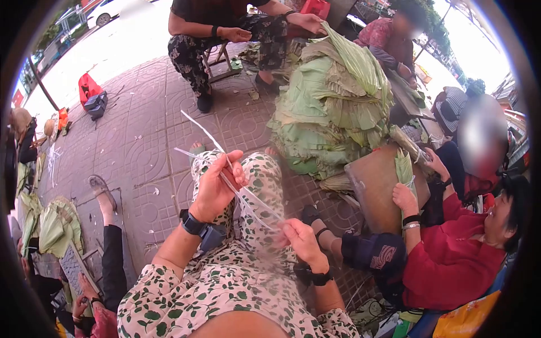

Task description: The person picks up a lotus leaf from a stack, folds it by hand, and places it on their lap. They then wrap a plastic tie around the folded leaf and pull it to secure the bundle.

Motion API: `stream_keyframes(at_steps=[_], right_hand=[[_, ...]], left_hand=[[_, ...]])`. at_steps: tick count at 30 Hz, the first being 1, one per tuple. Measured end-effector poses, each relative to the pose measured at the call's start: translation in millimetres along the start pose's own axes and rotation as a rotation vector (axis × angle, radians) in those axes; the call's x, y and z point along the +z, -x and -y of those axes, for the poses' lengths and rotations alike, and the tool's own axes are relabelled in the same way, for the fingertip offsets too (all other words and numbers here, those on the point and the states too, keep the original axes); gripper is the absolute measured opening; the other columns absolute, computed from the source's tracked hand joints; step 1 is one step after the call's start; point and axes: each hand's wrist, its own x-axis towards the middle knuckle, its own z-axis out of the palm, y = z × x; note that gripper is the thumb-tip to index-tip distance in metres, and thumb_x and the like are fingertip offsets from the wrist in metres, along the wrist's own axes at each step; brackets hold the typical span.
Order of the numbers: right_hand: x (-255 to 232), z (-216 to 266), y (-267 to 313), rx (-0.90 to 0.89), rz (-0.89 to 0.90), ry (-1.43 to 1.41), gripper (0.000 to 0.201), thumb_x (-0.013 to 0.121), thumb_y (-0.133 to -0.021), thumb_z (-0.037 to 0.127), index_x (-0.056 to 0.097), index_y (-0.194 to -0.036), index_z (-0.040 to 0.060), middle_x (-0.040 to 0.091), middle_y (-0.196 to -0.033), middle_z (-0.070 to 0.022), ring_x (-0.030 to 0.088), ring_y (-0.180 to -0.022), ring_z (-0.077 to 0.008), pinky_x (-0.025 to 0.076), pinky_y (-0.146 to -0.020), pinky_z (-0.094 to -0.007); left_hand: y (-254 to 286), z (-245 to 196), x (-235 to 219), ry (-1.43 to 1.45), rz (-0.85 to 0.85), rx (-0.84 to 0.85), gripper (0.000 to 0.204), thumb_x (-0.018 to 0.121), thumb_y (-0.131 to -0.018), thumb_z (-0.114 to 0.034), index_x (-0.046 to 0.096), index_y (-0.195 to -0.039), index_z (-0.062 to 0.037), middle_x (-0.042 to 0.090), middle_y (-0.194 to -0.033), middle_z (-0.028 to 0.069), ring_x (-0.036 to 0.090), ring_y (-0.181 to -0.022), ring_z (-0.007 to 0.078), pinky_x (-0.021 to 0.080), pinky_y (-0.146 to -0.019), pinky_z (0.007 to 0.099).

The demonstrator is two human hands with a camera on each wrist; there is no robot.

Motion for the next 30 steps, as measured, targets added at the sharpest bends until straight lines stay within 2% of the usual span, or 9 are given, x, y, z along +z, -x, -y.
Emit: stream_keyframes(at_steps=[5,19,22,24,25,27,28,30], right_hand=[[-10,-8,5,0.038,-0.101,-0.007,0.025,0.048,-0.099,0.018,0.059,-0.106,-0.0034,0.064,-0.077,-0.0075,0.06,-0.066,-0.0112,0.051,-0.061,-0.0236],[-45,-33,22,0.079,-0.351,0.041,0.023,0.048,-0.098,0.018,0.058,-0.103,-0.002,0.062,-0.071,-0.0071,0.056,-0.055,-0.0107,0.047,-0.053,-0.0215],[-48,-35,21,0.122,-0.321,0.059,0.024,0.048,-0.098,0.017,0.057,-0.108,-0.002,0.065,-0.08,-0.0085,0.059,-0.064,-0.0112,0.049,-0.061,-0.0224],[-46,-35,18,0.024,-0.343,0.246,0.028,0.052,-0.095,0.017,0.056,-0.116,-0.002,0.065,-0.098,-0.0121,0.063,-0.083,-0.017,0.051,-0.076,-0.0288],[-47,-32,15,0.024,-0.342,0.247,0.028,0.052,-0.095,0.017,0.056,-0.116,-0.002,0.065,-0.098,-0.0121,0.063,-0.083,-0.017,0.051,-0.076,-0.0288],[-50,-21,6,-0.141,-0.459,0.561,0.036,0.057,-0.091,0.016,0.054,-0.121,-0.0018,0.06,-0.115,-0.014,0.058,-0.105,-0.0228,0.046,-0.091,-0.0353],[-50,-15,2,-0.143,-0.463,0.56,0.036,0.057,-0.091,0.016,0.054,-0.121,-0.0018,0.06,-0.115,-0.014,0.058,-0.105,-0.0228,0.046,-0.091,-0.0353],[-44,5,-10,-0.282,-0.486,0.358,0.04,0.061,-0.087,0.016,0.053,-0.123,-0.0015,0.058,-0.12,-0.0145,0.055,-0.112,-0.0259,0.042,-0.096,-0.0379]], left_hand=[[-2,-7,-1,-0.03,0.086,0.063,0.04,0.034,-0.102,-0.032,0.054,-0.117,-0.0013,0.054,-0.072,0.0031,0.051,-0.068,0.0157,0.044,-0.07,0.0333],[-3,-19,-7,0.0,0.046,0.155,0.036,0.036,-0.102,-0.028,0.055,-0.116,-0.0005,0.054,-0.072,0.0036,0.05,-0.065,0.0154,0.043,-0.069,0.0327],[-2,-20,-10,-0.009,0.063,0.15,0.036,0.037,-0.101,-0.028,0.055,-0.115,-0.0008,0.053,-0.071,0.0032,0.049,-0.064,0.015,0.043,-0.068,0.0324],[-1,-18,-13,-0.017,0.08,0.148,0.035,0.037,-0.101,-0.028,0.055,-0.115,-0.0012,0.052,-0.07,0.0029,0.048,-0.063,0.0145,0.042,-0.067,0.032],[-1,-18,-14,-0.013,0.089,0.138,0.035,0.038,-0.101,-0.028,0.056,-0.115,-0.0016,0.052,-0.07,0.0023,0.047,-0.062,0.0137,0.042,-0.066,0.0314],[1,-16,-14,-0.01,0.098,0.127,0.034,0.038,-0.101,-0.028,0.056,-0.114,-0.002,0.051,-0.069,0.0016,0.046,-0.06,0.0129,0.041,-0.066,0.0308],[2,-14,-14,-0.038,0.069,0.124,0.034,0.038,-0.101,-0.028,0.056,-0.114,-0.0023,0.051,-0.068,0.0011,0.044,-0.059,0.012,0.04,-0.065,0.0304],[2,-11,-11,-0.075,0.057,0.117,0.033,0.038,-0.101,-0.028,0.056,-0.113,-0.0027,0.05,-0.068,0.0006,0.043,-0.058,0.0112,0.04,-0.064,0.0299]])
